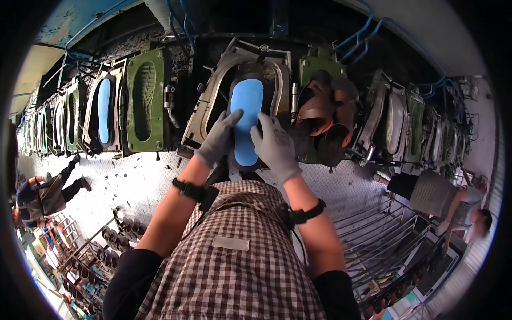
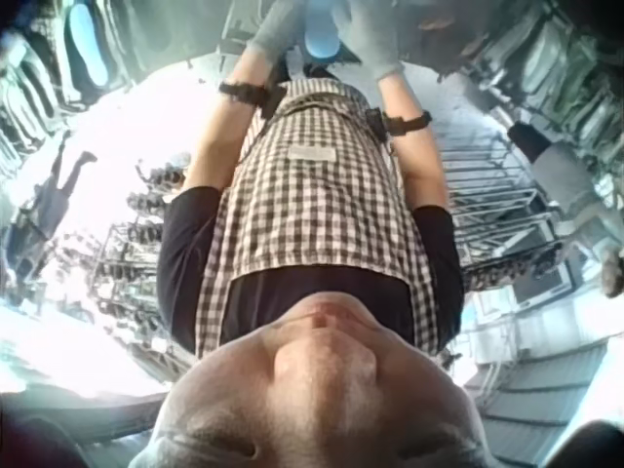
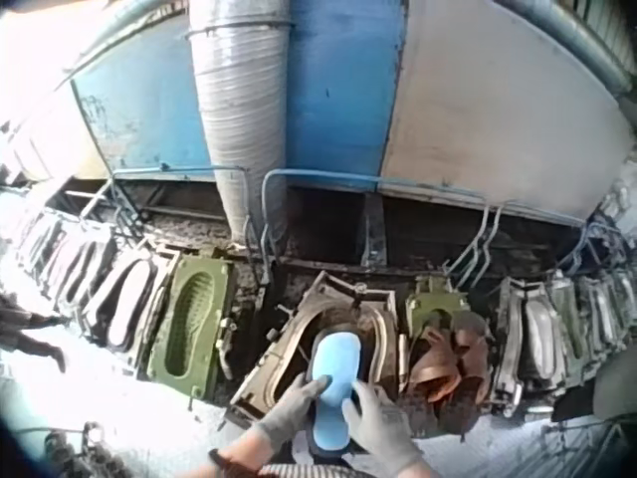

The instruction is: Placing sandal uppers onto sole molding machines and organizing them on a storage rack.

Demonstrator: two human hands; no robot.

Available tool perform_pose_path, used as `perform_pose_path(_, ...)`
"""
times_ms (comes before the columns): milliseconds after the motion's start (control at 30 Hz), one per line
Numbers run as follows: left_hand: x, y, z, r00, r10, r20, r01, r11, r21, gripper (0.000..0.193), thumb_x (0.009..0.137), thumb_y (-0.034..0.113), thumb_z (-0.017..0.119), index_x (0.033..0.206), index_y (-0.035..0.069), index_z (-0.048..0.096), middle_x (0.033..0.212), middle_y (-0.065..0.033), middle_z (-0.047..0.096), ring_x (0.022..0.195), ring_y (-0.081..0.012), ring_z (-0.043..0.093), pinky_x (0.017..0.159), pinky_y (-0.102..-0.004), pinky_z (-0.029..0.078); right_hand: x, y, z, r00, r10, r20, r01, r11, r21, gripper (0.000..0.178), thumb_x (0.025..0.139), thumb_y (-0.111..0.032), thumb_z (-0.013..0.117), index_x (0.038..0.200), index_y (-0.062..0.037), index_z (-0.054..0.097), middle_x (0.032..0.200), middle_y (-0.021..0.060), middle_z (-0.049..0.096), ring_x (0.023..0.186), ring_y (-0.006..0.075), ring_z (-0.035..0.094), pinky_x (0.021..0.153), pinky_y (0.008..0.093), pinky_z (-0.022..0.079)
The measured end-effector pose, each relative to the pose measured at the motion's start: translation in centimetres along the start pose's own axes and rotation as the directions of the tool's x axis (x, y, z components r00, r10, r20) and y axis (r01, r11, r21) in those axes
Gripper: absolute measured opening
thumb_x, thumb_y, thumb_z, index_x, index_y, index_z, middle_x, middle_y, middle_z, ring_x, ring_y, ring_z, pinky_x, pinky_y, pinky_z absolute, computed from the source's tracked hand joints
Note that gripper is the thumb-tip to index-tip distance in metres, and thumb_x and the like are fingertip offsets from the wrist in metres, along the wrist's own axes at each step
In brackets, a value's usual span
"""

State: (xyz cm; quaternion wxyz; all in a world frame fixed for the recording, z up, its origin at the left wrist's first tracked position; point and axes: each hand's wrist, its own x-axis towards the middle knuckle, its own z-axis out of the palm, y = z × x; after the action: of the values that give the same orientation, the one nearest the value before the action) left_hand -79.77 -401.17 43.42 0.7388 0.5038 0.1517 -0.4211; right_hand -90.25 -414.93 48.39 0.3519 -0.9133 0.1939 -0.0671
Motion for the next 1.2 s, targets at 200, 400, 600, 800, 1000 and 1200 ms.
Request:
perform_pose_path(200, 2.3, 0.6, 0.2, 0.992, -0.001, 0.127, -0.011, 0.996, 0.09, 0.043, 0.094, 0.031, 0.075, 0.124, 0.002, 0.064, 0.106, -0.006, 0.071, 0.088, -0.0155, 0.067, 0.078, -0.032, 0.056, 1.6, 1.9, 3.8, 0.849, 0.504, 0.157, -0.527, 0.798, 0.292, 0.056, 0.086, -0.017, 0.074, 0.135, 0.0015, 0.054, 0.091, 0.015, 0.067, 0.081, 0.0327, 0.067, 0.077, 0.04, 0.055)
perform_pose_path(400, 6.1, -0.3, 1.7, 0.968, 0.205, 0.145, -0.217, 0.973, 0.073, 0.045, 0.092, 0.027, 0.077, 0.125, 0.0, 0.066, 0.107, -0.0048, 0.071, 0.088, -0.0141, 0.066, 0.078, -0.0304, 0.054, 1.9, 1.2, 3.8, 0.941, 0.307, -0.14, -0.282, 0.944, 0.173, 0.051, 0.087, -0.01, 0.068, 0.135, -0.0056, 0.05, 0.105, 0.0204, 0.07, 0.095, 0.0414, 0.068, 0.082, 0.0448, 0.054)
perform_pose_path(600, 7.3, -1.1, 4.6, 0.932, 0.362, 0.038, -0.355, 0.883, 0.307, 0.078, 0.094, 0.029, 0.073, 0.155, -0.001, 0.035, 0.126, -0.0144, 0.065, 0.106, -0.0212, 0.064, 0.092, -0.0328, 0.053, 3.2, 3.0, 2.0, 0.95, 0.114, -0.289, -0.105, 0.993, 0.047, 0.051, 0.091, -0.008, 0.06, 0.141, -0.0099, 0.052, 0.13, 0.0184, 0.066, 0.112, 0.0375, 0.067, 0.092, 0.0456, 0.054)
perform_pose_path(800, 0.7, -1.7, 6.7, 0.635, 0.724, 0.268, -0.345, -0.044, 0.937, 0.094, 0.087, 0.035, 0.075, 0.159, 0.0, 0.027, 0.158, -0.0247, 0.038, 0.15, -0.0414, 0.031, 0.123, -0.0496, 0.022, -2.9, 3.6, -8.0, 0.919, 0.012, -0.395, 0.019, 0.997, 0.075, 0.05, 0.089, -0.005, 0.068, 0.138, -0.0092, 0.06, 0.114, 0.0147, 0.071, 0.103, 0.0348, 0.068, 0.092, 0.0431, 0.053)
perform_pose_path(1000, 1.5, -4.5, 16.8, 0.653, 0.498, 0.57, -0.579, -0.157, 0.8, 0.083, 0.083, 0.025, 0.075, 0.154, 0.004, 0.038, 0.145, -0.0221, 0.054, 0.129, -0.0407, 0.055, 0.103, -0.0474, 0.047, -5.0, 16.4, -11.2, 0.72, 0.369, -0.588, -0.516, 0.851, -0.098, 0.06, 0.088, -0.018, 0.07, 0.144, -0.0038, 0.052, 0.127, 0.0225, 0.064, 0.112, 0.0377, 0.063, 0.098, 0.0425, 0.051)
perform_pose_path(1200, 2.7, -5.5, 24.1, 0.856, 0.422, 0.298, -0.514, 0.638, 0.574, 0.059, 0.091, -0.003, 0.054, 0.149, 0.0, 0.046, 0.135, -0.0153, 0.062, 0.113, -0.0217, 0.066, 0.095, -0.0306, 0.054, -5.1, 24.9, -23.8, 0.646, 0.412, -0.643, -0.425, 0.893, 0.146, 0.025, 0.091, -0.021, 0.069, 0.114, -0.0108, 0.073, 0.114, 0.0125, 0.073, 0.105, 0.0316, 0.069, 0.093, 0.0388, 0.054)
